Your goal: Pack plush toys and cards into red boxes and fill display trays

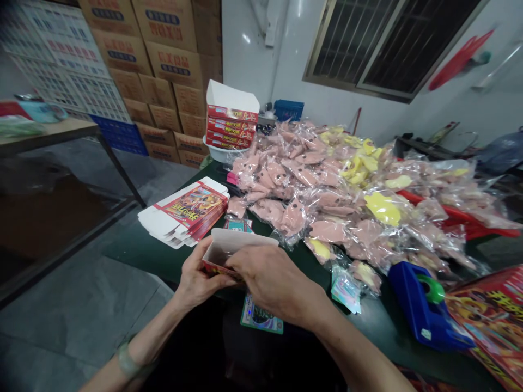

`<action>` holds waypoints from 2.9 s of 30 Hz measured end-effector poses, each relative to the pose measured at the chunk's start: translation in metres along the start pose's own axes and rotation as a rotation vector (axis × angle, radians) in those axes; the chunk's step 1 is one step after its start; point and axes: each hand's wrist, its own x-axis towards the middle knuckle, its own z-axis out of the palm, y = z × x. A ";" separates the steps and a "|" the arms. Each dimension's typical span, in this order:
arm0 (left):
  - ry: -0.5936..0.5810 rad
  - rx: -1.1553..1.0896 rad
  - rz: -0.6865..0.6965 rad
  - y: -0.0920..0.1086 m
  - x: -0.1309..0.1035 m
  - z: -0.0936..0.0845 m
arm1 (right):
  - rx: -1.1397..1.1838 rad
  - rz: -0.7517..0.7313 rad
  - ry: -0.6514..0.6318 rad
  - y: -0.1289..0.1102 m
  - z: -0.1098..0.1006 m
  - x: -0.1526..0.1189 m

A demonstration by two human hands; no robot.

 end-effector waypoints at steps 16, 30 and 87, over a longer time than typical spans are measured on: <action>0.263 0.263 0.293 -0.021 -0.010 0.010 | 0.414 0.426 1.072 0.021 0.093 -0.038; 0.189 -0.189 0.043 0.014 0.024 0.017 | 0.072 0.155 1.020 0.036 0.075 -0.052; 0.293 0.514 0.386 -0.008 0.029 0.008 | -0.317 0.998 1.299 0.065 0.033 -0.177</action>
